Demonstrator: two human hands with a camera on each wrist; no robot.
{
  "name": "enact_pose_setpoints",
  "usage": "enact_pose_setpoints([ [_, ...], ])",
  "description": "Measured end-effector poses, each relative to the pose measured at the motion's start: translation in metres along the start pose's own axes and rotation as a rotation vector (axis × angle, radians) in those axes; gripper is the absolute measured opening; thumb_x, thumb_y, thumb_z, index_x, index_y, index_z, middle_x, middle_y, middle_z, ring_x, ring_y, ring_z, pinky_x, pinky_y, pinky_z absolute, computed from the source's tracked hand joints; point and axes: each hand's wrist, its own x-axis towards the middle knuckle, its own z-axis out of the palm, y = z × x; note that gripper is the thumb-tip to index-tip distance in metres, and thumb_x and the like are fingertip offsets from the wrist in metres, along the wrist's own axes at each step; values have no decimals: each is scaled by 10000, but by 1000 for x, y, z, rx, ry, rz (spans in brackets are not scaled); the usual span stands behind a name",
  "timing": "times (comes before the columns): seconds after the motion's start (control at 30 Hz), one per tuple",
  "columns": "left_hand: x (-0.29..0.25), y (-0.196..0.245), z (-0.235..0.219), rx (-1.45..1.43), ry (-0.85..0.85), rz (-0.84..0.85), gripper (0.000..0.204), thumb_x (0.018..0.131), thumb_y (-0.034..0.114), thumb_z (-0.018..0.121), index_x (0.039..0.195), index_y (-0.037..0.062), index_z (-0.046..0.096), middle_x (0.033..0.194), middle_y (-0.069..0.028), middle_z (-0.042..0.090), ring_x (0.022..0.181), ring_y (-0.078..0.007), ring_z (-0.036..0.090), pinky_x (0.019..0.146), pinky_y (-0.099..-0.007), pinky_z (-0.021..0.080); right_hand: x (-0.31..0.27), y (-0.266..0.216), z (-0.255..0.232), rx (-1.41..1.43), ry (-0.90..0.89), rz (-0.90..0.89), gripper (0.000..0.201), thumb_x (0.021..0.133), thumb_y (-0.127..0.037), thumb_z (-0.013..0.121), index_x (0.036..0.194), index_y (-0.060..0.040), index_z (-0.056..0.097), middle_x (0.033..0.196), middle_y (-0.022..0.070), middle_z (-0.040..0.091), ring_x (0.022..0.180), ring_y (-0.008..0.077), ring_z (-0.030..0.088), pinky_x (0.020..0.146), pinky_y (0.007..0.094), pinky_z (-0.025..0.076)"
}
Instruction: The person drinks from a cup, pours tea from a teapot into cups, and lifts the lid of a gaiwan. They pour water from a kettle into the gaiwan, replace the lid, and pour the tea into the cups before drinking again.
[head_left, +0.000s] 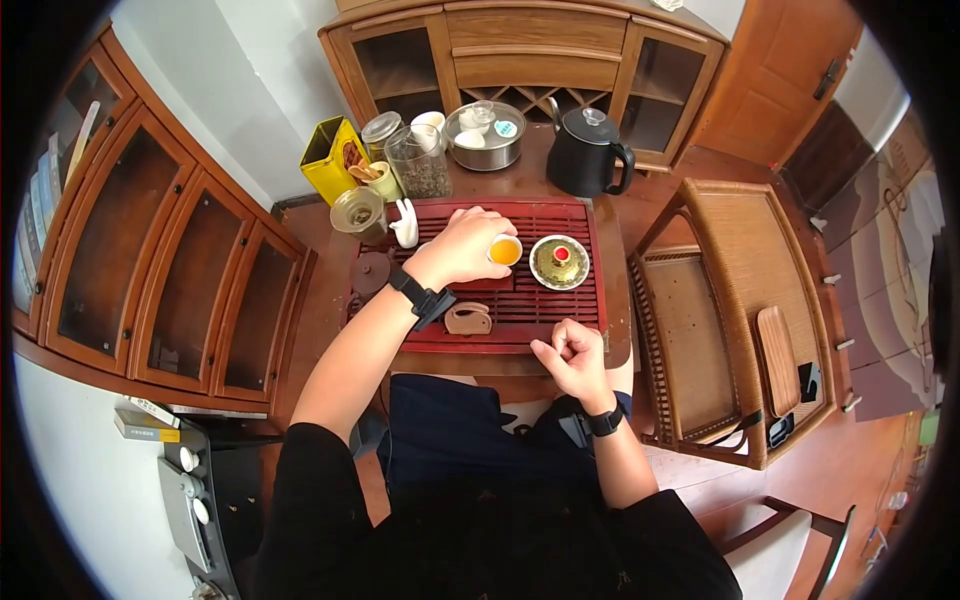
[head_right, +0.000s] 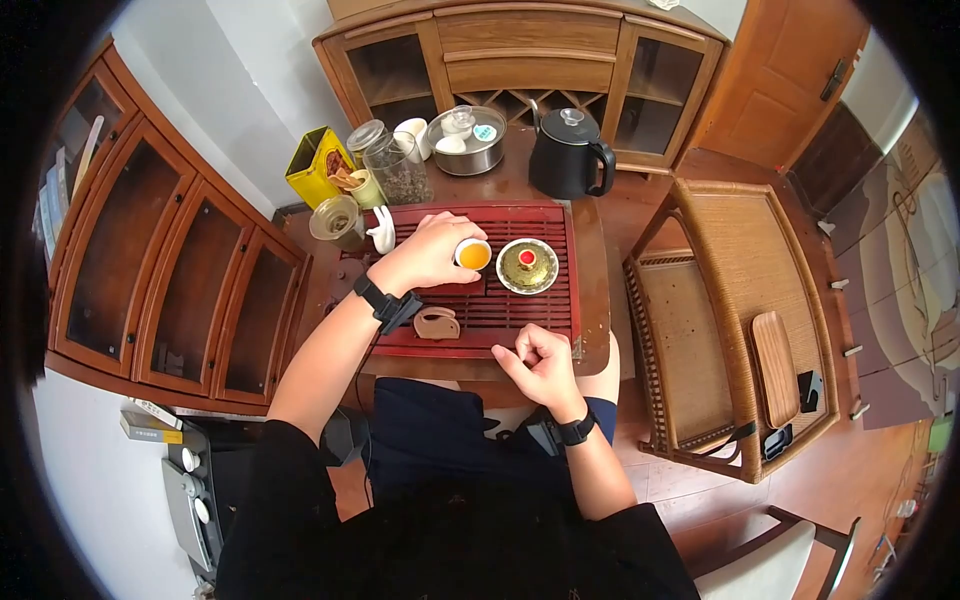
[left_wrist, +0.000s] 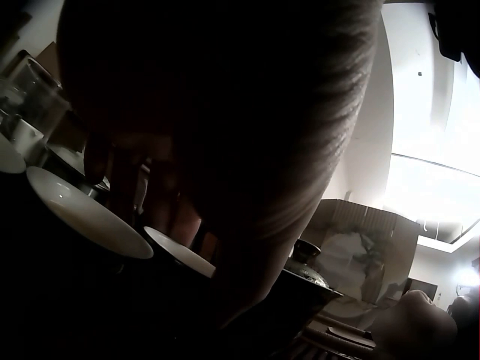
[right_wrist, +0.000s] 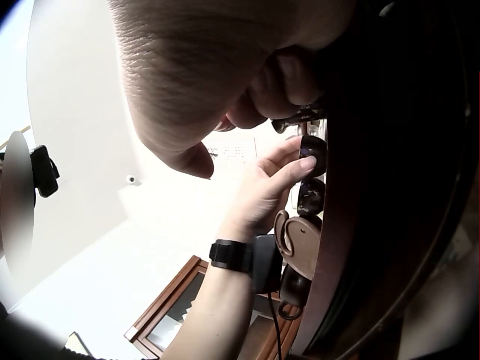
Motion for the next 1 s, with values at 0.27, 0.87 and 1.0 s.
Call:
enact_pose_setpoints([
  [0.27, 0, -2, 2, 0, -10, -25, 597, 712, 292, 884, 1224, 72, 671, 1166, -125, 691, 1201, -331, 589, 1079, -455, 401, 1, -2, 1, -35, -4, 5, 440, 846, -63, 803, 662, -85, 404, 594, -43, 344, 563, 57, 300, 498, 262, 257],
  [0.87, -153, -35, -83, 240, 121, -406, 433, 956, 402, 661, 916, -29, 646, 899, -227, 698, 878, -419, 674, 809, -503, 535, 5, -9, -1, 107, -51, 181, 366, 899, 13, 740, 720, -108, 445, 723, -77, 434, 658, 21, 355, 584, 212, 300],
  [1.0, -153, -29, -75, 214, 82, -498, 440, 975, 394, 633, 945, -45, 641, 908, -245, 707, 891, -418, 688, 806, -497, 554, 14, -39, -1, 138, -36, 193, 340, 918, 2, 717, 727, -104, 456, 742, -51, 491, 695, 44, 415, 623, 221, 358],
])
